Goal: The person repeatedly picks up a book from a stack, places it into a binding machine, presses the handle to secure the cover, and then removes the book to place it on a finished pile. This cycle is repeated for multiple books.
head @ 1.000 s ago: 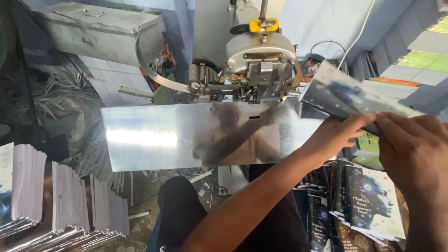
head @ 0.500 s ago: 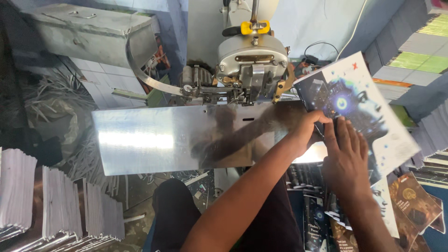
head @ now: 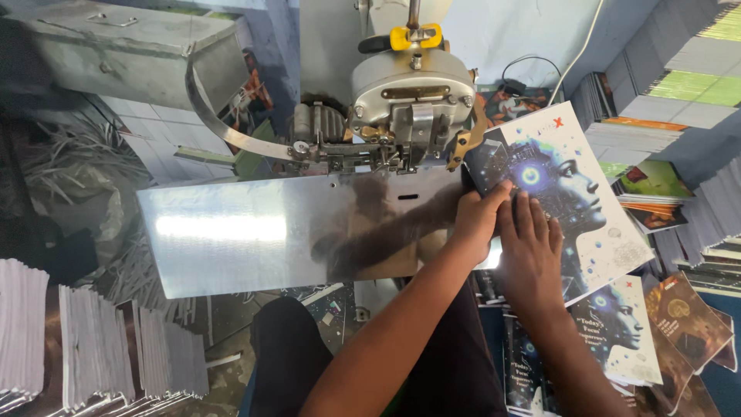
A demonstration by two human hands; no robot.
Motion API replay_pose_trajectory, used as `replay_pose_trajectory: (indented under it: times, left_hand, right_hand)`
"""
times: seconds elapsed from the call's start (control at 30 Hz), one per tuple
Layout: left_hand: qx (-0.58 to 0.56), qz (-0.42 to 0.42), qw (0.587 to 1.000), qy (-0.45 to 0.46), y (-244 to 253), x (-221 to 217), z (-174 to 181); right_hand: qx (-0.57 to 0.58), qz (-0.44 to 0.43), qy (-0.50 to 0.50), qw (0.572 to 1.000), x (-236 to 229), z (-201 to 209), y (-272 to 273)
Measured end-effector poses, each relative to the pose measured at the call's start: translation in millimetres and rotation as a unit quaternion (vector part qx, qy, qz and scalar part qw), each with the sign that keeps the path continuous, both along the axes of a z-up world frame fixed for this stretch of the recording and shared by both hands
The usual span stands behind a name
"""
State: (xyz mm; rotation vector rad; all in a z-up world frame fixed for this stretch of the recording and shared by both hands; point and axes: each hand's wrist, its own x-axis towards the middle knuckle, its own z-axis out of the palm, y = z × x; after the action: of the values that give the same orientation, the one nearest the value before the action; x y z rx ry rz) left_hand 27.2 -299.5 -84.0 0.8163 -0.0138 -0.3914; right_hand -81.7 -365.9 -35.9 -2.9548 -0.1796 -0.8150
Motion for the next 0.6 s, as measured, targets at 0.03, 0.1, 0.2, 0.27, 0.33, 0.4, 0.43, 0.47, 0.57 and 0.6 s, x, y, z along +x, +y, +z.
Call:
replay_pose_trajectory:
  times: [0.03,0.1,0.2,0.27,0.33,0.4,0.43,0.47,0.57,0.6]
  left_hand:
    - [-0.007,0.014,1.0,-0.016,1.2,2.1,0.4]
    - [0.02,0.055,0.998,-0.028,4.3,5.8,-0.8]
    - [0.046,0.084,0.995,-0.016,3.6,13.8,-2.3]
    - [0.054,0.088,0.995,-0.004,6.2,18.2,-3.1]
    - [0.058,0.086,0.995,-0.002,8.3,21.4,-2.2]
    - [0.067,0.084,0.994,-0.004,8.8,21.7,-1.9]
    - [0.072,0.083,0.994,-0.006,8.9,21.3,-2.4]
    - [0.072,0.081,0.994,-0.006,9.3,21.2,-3.2]
    - [0.074,0.079,0.994,-0.008,10.0,22.2,-3.5]
    - [0.077,0.08,0.994,-0.007,10.9,22.7,-3.3]
  right_hand:
    - [0.003,-0.003,0.001,1.0,2.5,1.0,3.8]
    - [0.011,0.013,0.011,1.0,4.2,3.4,6.6]
    - [0.034,0.05,0.032,0.998,1.4,6.7,-5.0]
    - [0.067,0.059,0.04,0.995,-4.9,6.7,-18.5]
    - [0.112,-0.014,0.043,0.993,-15.5,1.6,-30.4]
    - [0.156,-0.084,0.026,0.984,-26.9,-5.9,-45.1]
    - [0.177,-0.117,0.008,0.977,-32.1,-10.6,-52.8]
    - [0.197,-0.15,-0.01,0.969,-36.4,-15.2,-60.8]
    - [0.353,-0.219,-0.027,0.909,-43.6,-26.8,-83.8]
    - [0.493,-0.19,-0.019,0.849,-44.5,-32.6,-87.7]
